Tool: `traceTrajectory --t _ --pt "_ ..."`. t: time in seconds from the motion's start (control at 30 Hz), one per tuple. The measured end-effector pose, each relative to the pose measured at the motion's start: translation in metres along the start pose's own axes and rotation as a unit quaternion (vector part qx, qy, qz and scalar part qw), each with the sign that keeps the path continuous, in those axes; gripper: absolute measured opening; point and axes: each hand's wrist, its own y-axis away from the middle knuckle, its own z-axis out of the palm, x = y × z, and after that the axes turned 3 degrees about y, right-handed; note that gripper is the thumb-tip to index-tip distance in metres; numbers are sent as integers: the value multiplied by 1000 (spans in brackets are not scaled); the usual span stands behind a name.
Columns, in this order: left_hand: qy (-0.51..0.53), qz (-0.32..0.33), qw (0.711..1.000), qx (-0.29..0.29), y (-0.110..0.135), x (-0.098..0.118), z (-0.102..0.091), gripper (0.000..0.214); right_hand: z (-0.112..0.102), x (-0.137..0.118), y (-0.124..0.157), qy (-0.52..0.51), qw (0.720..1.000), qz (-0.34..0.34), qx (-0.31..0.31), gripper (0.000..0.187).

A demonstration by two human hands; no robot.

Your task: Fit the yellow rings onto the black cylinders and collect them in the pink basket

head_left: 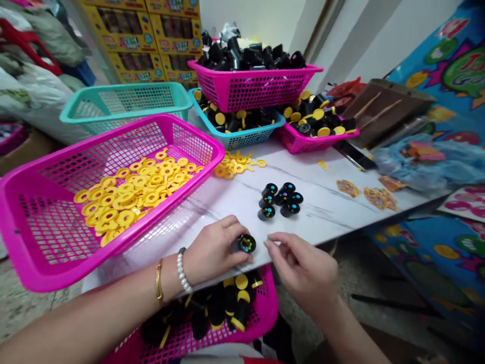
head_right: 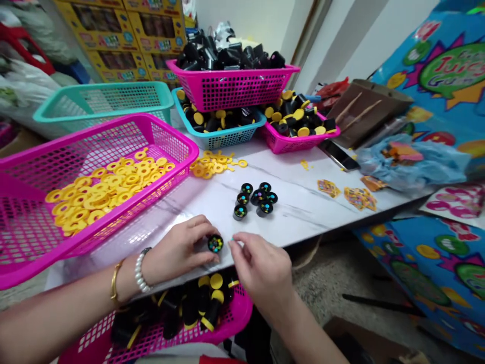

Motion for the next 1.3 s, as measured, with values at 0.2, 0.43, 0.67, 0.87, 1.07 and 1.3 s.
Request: traceTrajectory --t 0.2,0.43,0.67,0.87,1.07,1.3 --pt "-11 -4 1000 13 0 -4 -3 27 11 -15 -3 -75 992 -27 -100 11" --pt "-45 -51 997 44 -3 -13 -15 29 -6 -19 -79 15 995 -91 -38 15" --pt "-63 -52 995 49 -7 -22 -15 34 61 -25 -193 273 927 -74 -247 30" --pt "-67 -28 997 31 -6 -20 -20 36 80 -27 -211 278 915 -76 -283 37" --pt "-90 -19 996 4 -3 -15 -22 36 37 -33 -164 254 929 -93 -254 35" --pt "-117 35 991 -64 2 -9 -23 33 4 -31 -14 -51 987 -3 -151 16"
